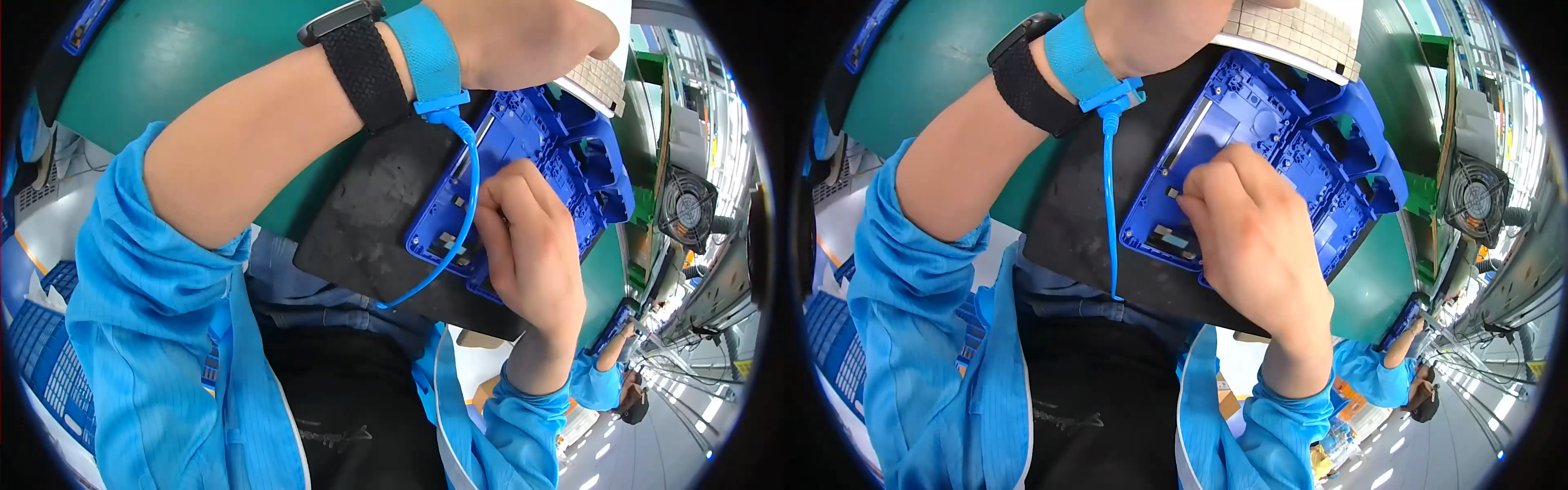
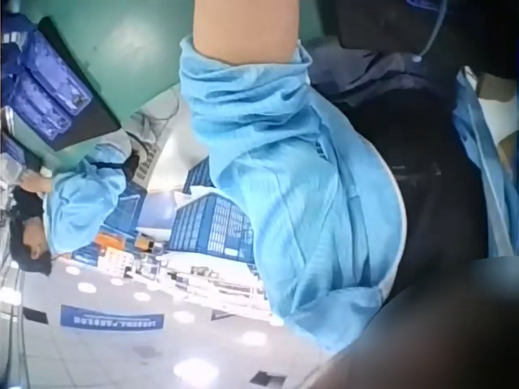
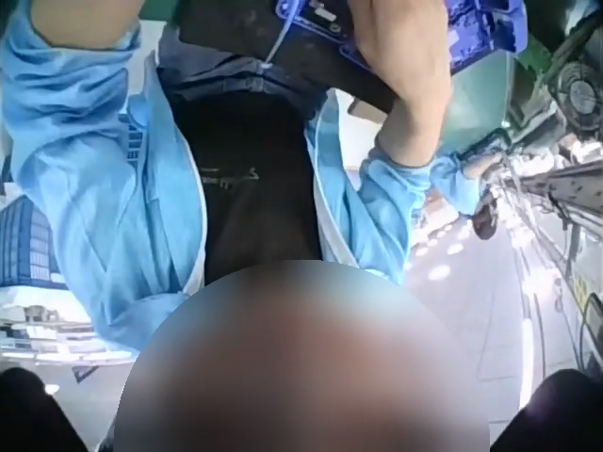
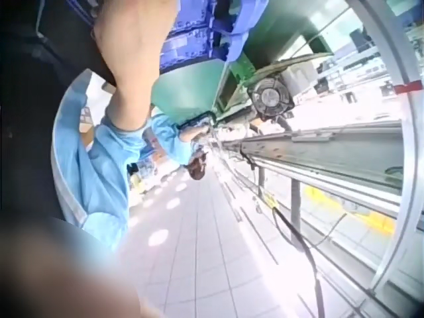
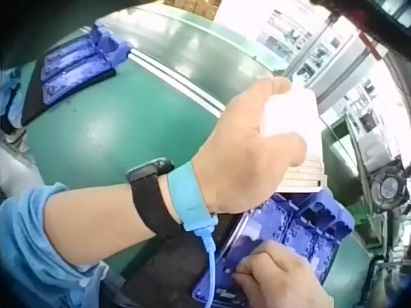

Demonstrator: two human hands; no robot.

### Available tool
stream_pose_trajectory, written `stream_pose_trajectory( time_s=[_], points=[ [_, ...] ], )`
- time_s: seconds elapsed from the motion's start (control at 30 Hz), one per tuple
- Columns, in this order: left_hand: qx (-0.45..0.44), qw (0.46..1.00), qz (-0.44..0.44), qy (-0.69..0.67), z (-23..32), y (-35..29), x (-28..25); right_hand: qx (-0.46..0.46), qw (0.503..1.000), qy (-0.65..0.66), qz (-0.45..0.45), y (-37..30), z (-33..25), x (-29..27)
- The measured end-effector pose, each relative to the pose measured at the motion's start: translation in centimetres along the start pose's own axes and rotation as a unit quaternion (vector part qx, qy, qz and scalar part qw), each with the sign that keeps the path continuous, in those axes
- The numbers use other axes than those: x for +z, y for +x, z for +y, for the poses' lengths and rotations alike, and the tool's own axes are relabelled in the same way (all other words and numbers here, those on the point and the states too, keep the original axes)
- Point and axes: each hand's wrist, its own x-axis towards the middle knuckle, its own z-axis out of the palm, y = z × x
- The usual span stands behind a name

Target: The person is attaching small white rectangular components to blue plastic device housings on an assembly line.

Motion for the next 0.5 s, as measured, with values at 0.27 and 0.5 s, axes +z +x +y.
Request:
stream_pose_trajectory(
  time_s=[0.27,0.5],
  points=[
    [0.024,0.999,-0.002,0.03,-0.4,-0.2,-0.3,-0.001,1.0,-0.002,-0.003,-1.3,-0.1,0.6],
    [0.02,1.0,-0.002,0.004,-1.1,0.0,-0.2,0.003,1.0,-0.004,0.001,-1.5,-0.1,0.8]
  ],
)
